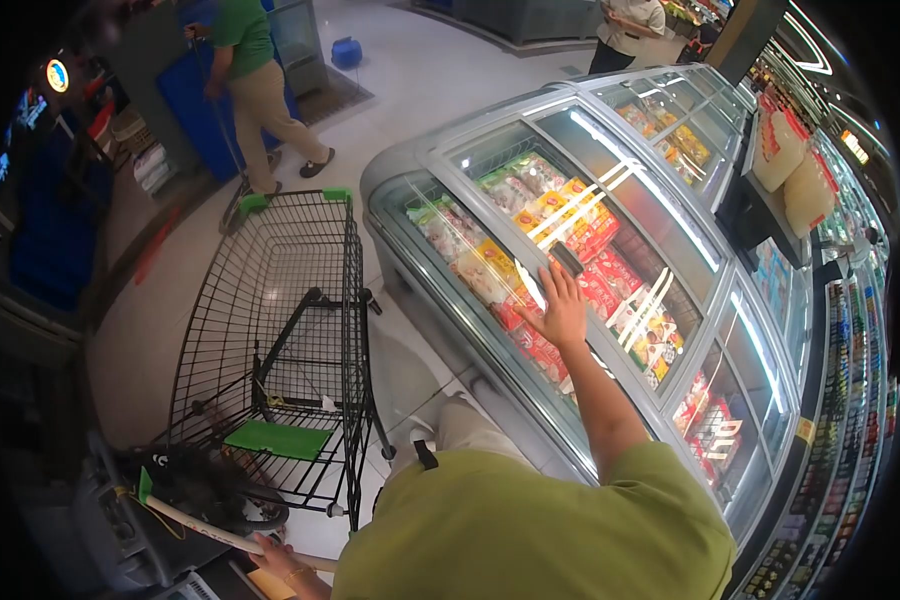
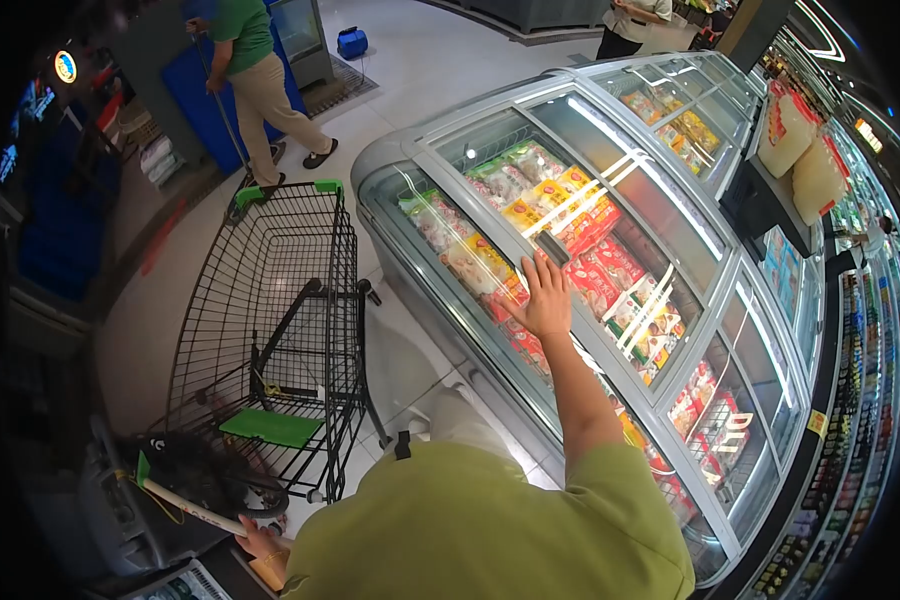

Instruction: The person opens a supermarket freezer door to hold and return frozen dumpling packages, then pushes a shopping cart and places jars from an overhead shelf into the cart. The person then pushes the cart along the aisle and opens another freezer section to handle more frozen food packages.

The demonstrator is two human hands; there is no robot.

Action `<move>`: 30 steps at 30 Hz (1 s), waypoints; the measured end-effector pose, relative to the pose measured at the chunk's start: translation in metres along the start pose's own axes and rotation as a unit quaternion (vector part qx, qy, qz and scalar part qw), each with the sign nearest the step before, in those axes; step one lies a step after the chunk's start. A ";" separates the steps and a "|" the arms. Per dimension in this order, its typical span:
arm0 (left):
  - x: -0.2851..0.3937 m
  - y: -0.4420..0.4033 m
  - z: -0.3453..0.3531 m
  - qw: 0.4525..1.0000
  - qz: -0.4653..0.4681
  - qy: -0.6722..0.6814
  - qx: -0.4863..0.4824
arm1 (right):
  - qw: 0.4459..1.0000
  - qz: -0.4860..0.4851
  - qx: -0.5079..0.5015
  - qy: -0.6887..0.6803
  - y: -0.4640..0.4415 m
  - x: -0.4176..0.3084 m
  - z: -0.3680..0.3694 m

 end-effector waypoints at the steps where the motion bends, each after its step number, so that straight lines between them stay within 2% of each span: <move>1: -0.001 -0.002 0.004 1.000 0.005 0.009 -0.003 | 1.000 0.003 -0.006 0.004 0.000 0.000 0.000; 4: 0.008 0.000 0.023 0.998 0.035 0.061 0.009 | 1.000 0.006 -0.016 0.007 -0.002 -0.001 0.000; 16: 0.034 -0.020 0.072 0.997 0.058 0.008 -0.048 | 0.998 0.022 -0.052 -0.002 -0.007 -0.002 -0.002; 26: 0.070 -0.058 0.130 0.994 0.063 0.039 -0.086 | 0.996 0.042 -0.075 0.015 -0.014 -0.002 -0.004; 28: 0.075 -0.070 0.145 0.992 0.088 -0.044 -0.075 | 0.997 0.040 -0.068 0.014 -0.012 -0.001 -0.005; 30: 0.075 -0.087 0.163 0.991 0.090 -0.024 -0.095 | 0.998 0.033 -0.057 0.007 -0.016 -0.004 -0.010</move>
Point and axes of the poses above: each hand's wrist, its own y-axis away from the middle knuckle, its own z-axis out of the palm, x = y × z, the point moved 5 cm from there along -y, towards the middle knuckle, and after that the axes turned 6 degrees about -x, right-handed, at the moved point
